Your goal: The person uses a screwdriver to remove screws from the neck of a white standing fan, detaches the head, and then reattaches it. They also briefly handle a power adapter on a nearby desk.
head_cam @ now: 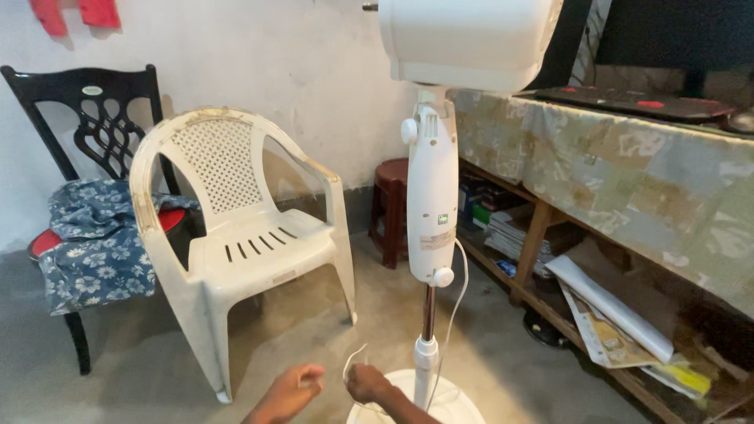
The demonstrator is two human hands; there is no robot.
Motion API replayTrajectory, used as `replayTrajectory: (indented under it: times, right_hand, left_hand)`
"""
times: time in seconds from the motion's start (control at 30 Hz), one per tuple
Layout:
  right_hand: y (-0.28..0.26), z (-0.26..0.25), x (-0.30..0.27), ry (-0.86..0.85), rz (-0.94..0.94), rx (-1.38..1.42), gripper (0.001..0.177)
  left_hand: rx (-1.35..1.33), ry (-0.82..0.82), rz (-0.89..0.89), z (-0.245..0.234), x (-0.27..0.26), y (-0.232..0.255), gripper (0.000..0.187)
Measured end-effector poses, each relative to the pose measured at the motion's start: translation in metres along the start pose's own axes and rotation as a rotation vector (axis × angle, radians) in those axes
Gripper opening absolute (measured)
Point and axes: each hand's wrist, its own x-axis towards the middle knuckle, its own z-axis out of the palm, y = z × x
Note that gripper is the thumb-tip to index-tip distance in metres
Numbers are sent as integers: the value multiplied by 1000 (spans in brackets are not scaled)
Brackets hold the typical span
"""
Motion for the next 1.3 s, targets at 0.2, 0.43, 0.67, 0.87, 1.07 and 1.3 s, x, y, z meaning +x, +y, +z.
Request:
replayTrajectory:
  times: [0.2, 0.43, 0.67, 0.87, 1.07, 1.3]
  right_hand:
    - [-79, -108, -81, 254, -444, 598, 41]
    - [-139, -245, -183, 838, -712, 1274, 40]
    - [-157, -327, -250, 1097, -505, -199, 24]
    - [-161, -360, -262, 820, -233, -84, 24]
    - [-160, -421, -246, 1024, -289, -54, 27]
    - [-158, -433, -239, 1035, -208, -33, 28]
  left_hand:
    - [-58, -7, 124, -48, -6, 149, 43]
    - [-149, -385, 472, -28, -74, 345, 28]
    - [449, 95, 953, -65, -70, 428, 11]
    - [555, 284, 1109, -86, -52, 457, 22]
    - [-226, 519, 555, -78, -2, 488, 74]
    - [-644, 149, 504, -49, 59, 492, 47]
